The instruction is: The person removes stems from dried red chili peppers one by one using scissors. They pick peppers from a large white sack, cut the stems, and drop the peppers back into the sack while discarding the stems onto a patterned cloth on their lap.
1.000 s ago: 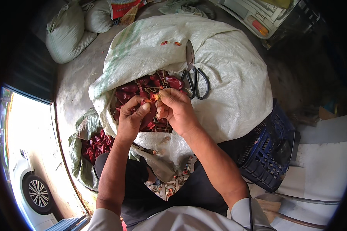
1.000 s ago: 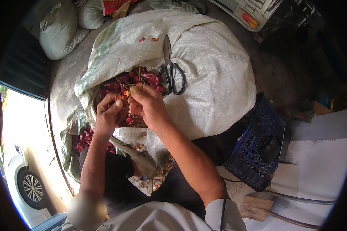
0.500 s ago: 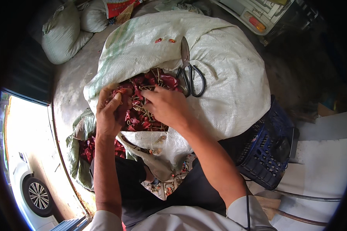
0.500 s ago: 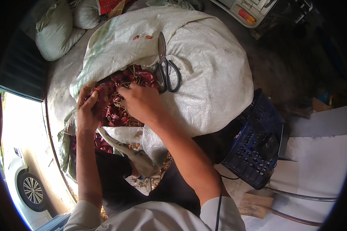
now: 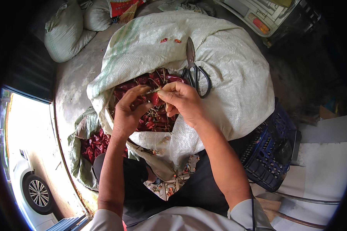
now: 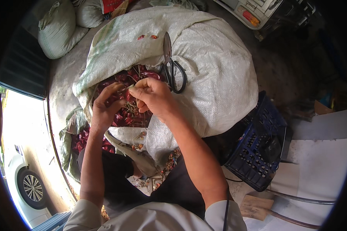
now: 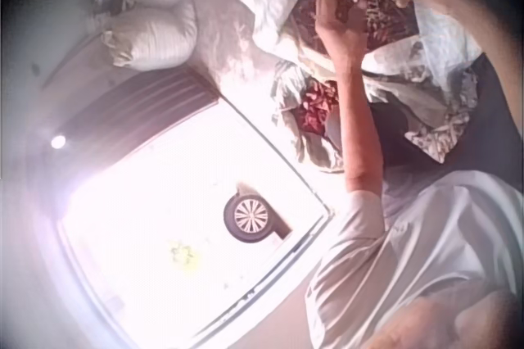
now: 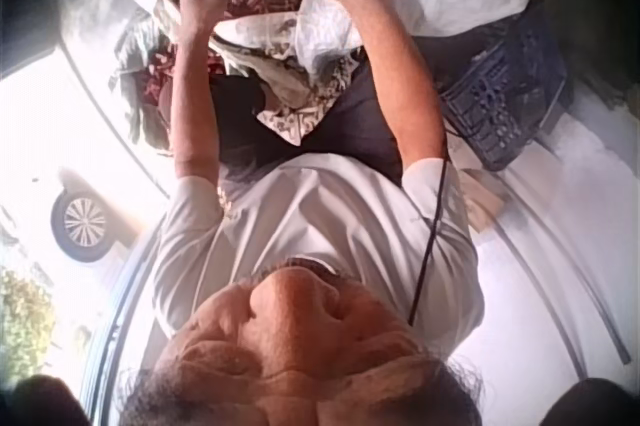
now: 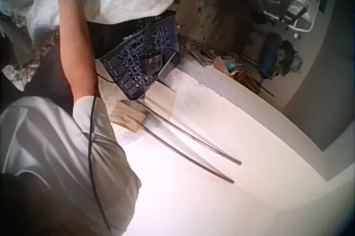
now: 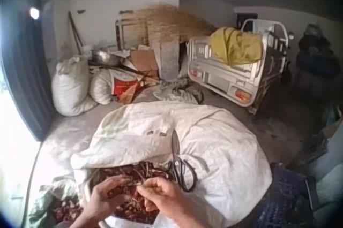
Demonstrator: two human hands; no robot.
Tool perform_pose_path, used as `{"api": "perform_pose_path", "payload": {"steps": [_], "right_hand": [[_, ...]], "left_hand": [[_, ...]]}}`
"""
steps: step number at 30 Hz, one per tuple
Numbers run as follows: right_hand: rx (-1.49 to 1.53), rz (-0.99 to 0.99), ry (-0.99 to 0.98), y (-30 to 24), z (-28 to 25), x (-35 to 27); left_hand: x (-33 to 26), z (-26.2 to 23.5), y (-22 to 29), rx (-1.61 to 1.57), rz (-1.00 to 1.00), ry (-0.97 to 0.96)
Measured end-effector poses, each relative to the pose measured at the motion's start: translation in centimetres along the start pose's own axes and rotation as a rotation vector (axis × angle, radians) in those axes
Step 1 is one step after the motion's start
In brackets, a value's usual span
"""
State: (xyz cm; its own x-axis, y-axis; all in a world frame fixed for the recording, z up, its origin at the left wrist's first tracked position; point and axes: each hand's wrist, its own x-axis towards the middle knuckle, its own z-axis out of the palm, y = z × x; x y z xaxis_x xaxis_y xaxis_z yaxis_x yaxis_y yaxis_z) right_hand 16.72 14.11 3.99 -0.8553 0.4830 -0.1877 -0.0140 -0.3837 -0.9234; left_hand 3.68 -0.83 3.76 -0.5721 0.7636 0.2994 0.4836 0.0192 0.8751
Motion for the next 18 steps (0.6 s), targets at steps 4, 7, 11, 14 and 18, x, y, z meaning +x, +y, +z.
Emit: {"api": "perform_pose_path", "payload": {"steps": [4, 7, 11, 14, 18], "right_hand": [[0.196, 0.043, 0.007, 0.3, -0.2, 0.0], [0.053, 0.031, -0.003, 0.8, 0.2, 0.1], [-0.189, -0.118, 0.009, 1.5, 0.4, 0.2], [-0.572, -0.422, 0.043, 0.7, 1.2, -0.7], [-0.920, -0.708, 0.108, 1.4, 1.1, -0.5]], "left_hand": [[-0.2, 0.0, 0.4, -0.073, -0.227, -0.184], [-0.5, 0.5, 0.7, 0.088, -0.087, -0.179], [-0.4, 0.1, -0.2, 0.115, -0.125, -0.121], [-0.3, -0.1, -0.1, 0.124, -0.217, -0.110], [-0.2, -0.2, 0.0, 0.202, -0.066, -0.203]]}}
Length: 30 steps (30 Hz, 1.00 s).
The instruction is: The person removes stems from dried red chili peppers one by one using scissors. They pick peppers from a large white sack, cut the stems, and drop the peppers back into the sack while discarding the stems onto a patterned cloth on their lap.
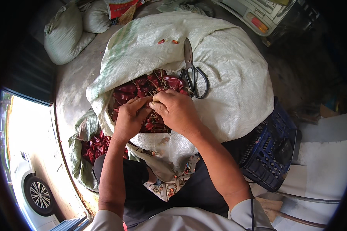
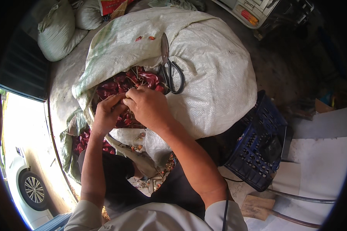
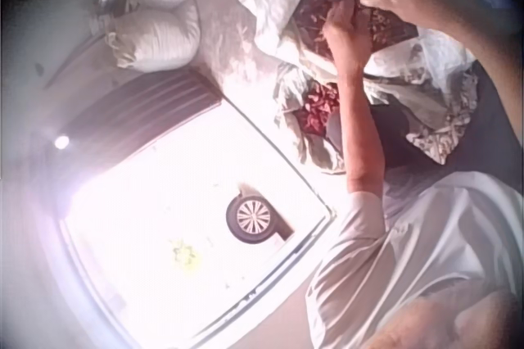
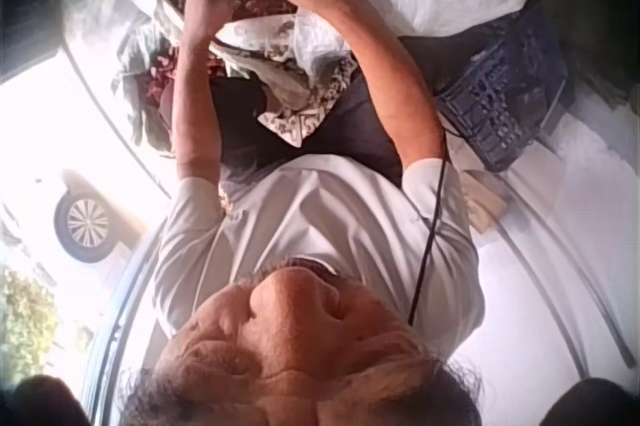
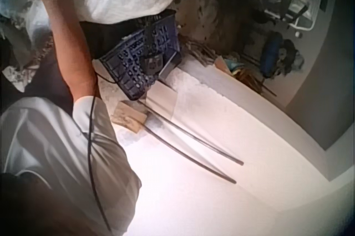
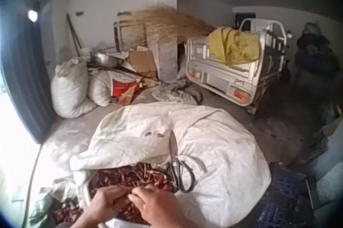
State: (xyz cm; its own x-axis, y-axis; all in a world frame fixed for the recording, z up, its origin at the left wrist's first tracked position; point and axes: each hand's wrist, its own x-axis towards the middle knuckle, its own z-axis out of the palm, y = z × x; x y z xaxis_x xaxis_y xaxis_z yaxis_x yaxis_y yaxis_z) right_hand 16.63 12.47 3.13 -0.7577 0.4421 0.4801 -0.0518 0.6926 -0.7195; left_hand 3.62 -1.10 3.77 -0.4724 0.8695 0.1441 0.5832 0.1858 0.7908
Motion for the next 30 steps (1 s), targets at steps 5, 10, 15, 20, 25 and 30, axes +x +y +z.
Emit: {"api": "perform_pose_path", "payload": {"steps": [5, 10, 15, 20, 25, 30], "right_hand": [[-0.133, -0.040, -0.014, 0.2, 0.3, -0.3], [-0.153, -0.011, 0.015, -0.7, 0.6, -0.2], [0.479, 0.315, 0.061, -0.2, 1.2, 0.0], [1.366, 0.706, 0.104, -0.2, 1.4, 0.2], [1.435, 0.682, 0.177, 0.4, 1.4, 0.4], [1.441, 0.584, 0.360, 1.7, 0.6, 0.7]], "left_hand": [[-0.1, 0.7, 0.1, 0.181, 0.224, 0.096], [-0.3, 1.7, 0.2, 0.320, 0.268, 0.227], [-0.5, 1.6, 1.3, 0.143, 0.104, 0.213], [-0.4, 2.5, 0.4, -0.250, 0.035, 0.256], [-0.4, 1.8, 0.9, -0.643, -0.294, 0.170], [-0.1, 0.9, -0.4, -0.908, -0.313, 0.217]]}}
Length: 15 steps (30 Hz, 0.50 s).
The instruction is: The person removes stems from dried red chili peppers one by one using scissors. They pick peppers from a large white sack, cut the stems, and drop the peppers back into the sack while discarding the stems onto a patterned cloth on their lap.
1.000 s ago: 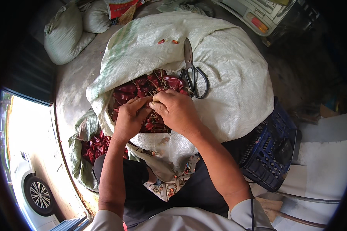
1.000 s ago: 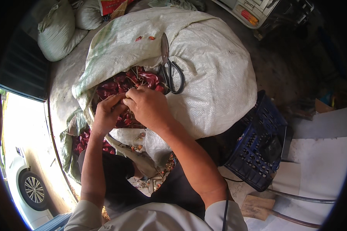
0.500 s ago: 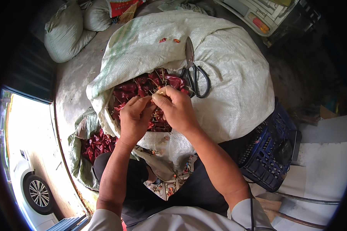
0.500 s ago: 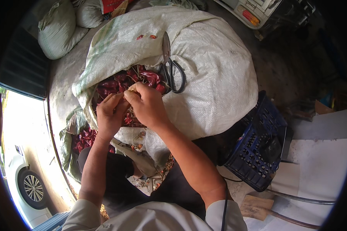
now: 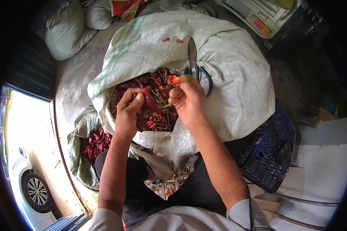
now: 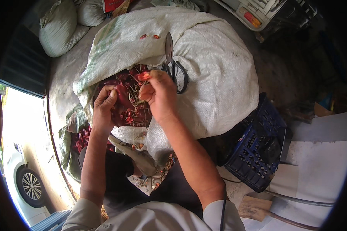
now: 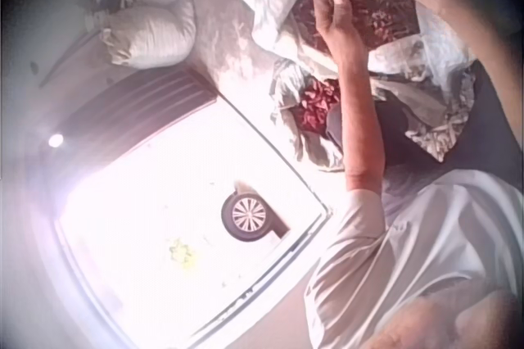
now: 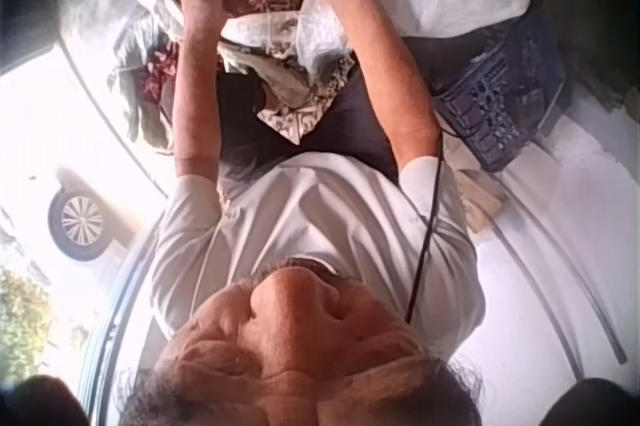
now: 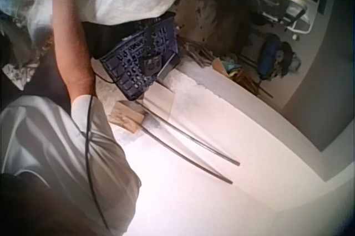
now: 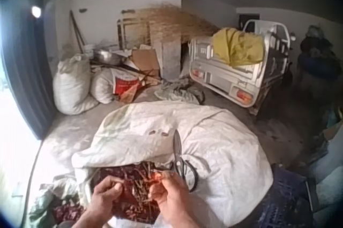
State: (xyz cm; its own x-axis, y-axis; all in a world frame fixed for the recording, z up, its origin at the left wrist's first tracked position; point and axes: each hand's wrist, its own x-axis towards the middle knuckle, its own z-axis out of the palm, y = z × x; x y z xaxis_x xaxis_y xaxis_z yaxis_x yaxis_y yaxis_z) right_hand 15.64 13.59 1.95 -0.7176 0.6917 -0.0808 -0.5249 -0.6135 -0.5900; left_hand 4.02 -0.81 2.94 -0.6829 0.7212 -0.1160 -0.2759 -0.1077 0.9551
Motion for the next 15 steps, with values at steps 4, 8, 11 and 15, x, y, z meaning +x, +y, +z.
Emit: {"api": "perform_pose_path", "payload": {"steps": [4, 8, 11, 15], "right_hand": [[-0.361, -0.026, 0.046, -1.9, 0.6, 0.0], [-0.777, 0.080, -0.097, -1.5, 0.2, -0.5], [-1.106, 0.236, -0.201, -0.9, 0.6, -0.7], [-1.425, -0.091, -0.223, 2.5, 1.0, -0.9]], "left_hand": [[0.2, -1.2, 1.3, -0.118, -0.019, 0.060], [0.6, -1.5, 1.5, -0.181, 0.003, 0.107], [1.0, -3.2, 1.9, -0.208, 0.106, 0.097], [1.9, -5.5, 2.8, -0.350, 0.185, 0.224]]}}
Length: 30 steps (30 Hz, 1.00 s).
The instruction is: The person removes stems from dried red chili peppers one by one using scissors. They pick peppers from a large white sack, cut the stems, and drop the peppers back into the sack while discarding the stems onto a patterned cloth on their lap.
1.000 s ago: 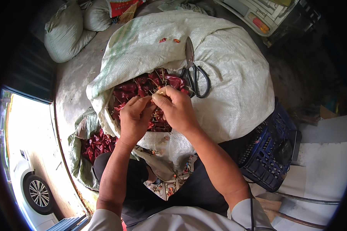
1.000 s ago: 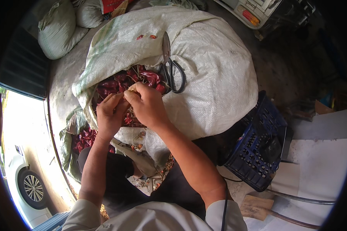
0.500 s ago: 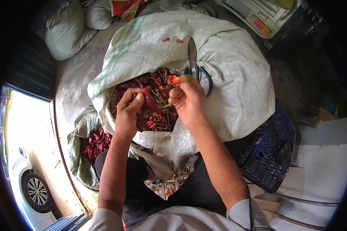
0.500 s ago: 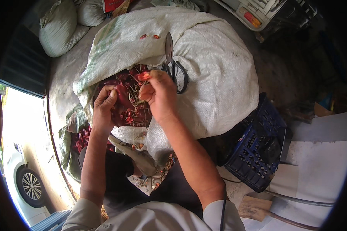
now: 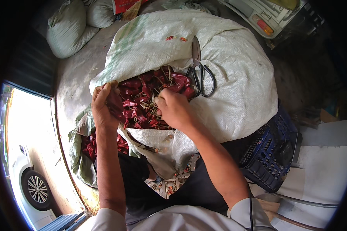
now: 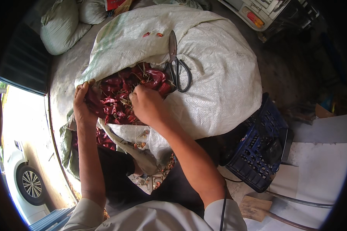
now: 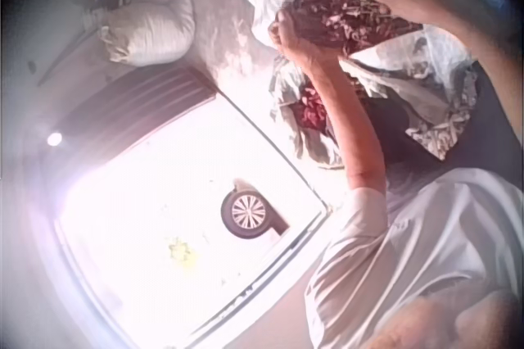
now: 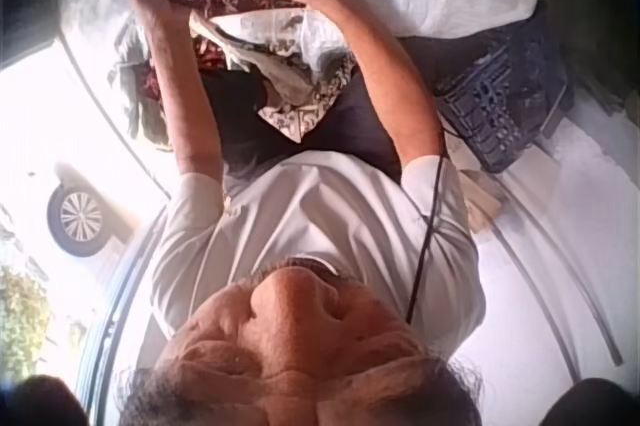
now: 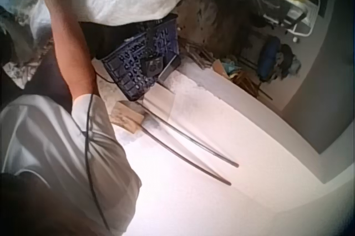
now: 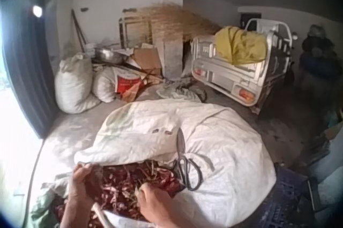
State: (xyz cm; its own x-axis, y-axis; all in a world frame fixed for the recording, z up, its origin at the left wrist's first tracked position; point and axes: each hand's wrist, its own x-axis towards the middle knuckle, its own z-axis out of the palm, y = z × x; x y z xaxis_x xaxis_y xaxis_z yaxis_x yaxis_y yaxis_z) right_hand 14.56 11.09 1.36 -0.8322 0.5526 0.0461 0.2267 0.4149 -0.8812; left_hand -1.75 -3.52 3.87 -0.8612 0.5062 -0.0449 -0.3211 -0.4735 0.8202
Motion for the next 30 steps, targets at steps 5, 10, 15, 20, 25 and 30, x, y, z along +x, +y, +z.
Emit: {"api": "perform_pose_path", "payload": {"steps": [5, 10, 15, 20, 25, 30], "right_hand": [[-0.263, -0.303, 0.011, -1.5, 3.6, 0.1], [-0.651, -0.279, -0.117, -0.3, 7.3, 0.2], [-0.248, -0.145, -0.029, -0.4, 3.2, 0.3], [0.167, 0.038, 0.075, 0.2, -0.9, 1.0], [0.186, -0.042, -0.019, -0.6, 0.1, 0.2], [0.102, -0.187, 0.131, 0.2, 0.8, 0.2]], "left_hand": [[-0.7, 0.8, 0.4, 0.176, -0.038, 0.044], [-0.2, -0.2, 0.1, 0.320, -0.014, 0.085], [-0.3, -0.5, 0.4, 0.342, -0.032, 0.111], [-1.7, 1.2, 0.5, 0.589, -0.181, -0.038], [-3.0, 3.3, -0.9, 0.732, -0.267, -0.220], [-2.9, 2.9, -1.8, 0.893, -0.100, -0.274]]}}
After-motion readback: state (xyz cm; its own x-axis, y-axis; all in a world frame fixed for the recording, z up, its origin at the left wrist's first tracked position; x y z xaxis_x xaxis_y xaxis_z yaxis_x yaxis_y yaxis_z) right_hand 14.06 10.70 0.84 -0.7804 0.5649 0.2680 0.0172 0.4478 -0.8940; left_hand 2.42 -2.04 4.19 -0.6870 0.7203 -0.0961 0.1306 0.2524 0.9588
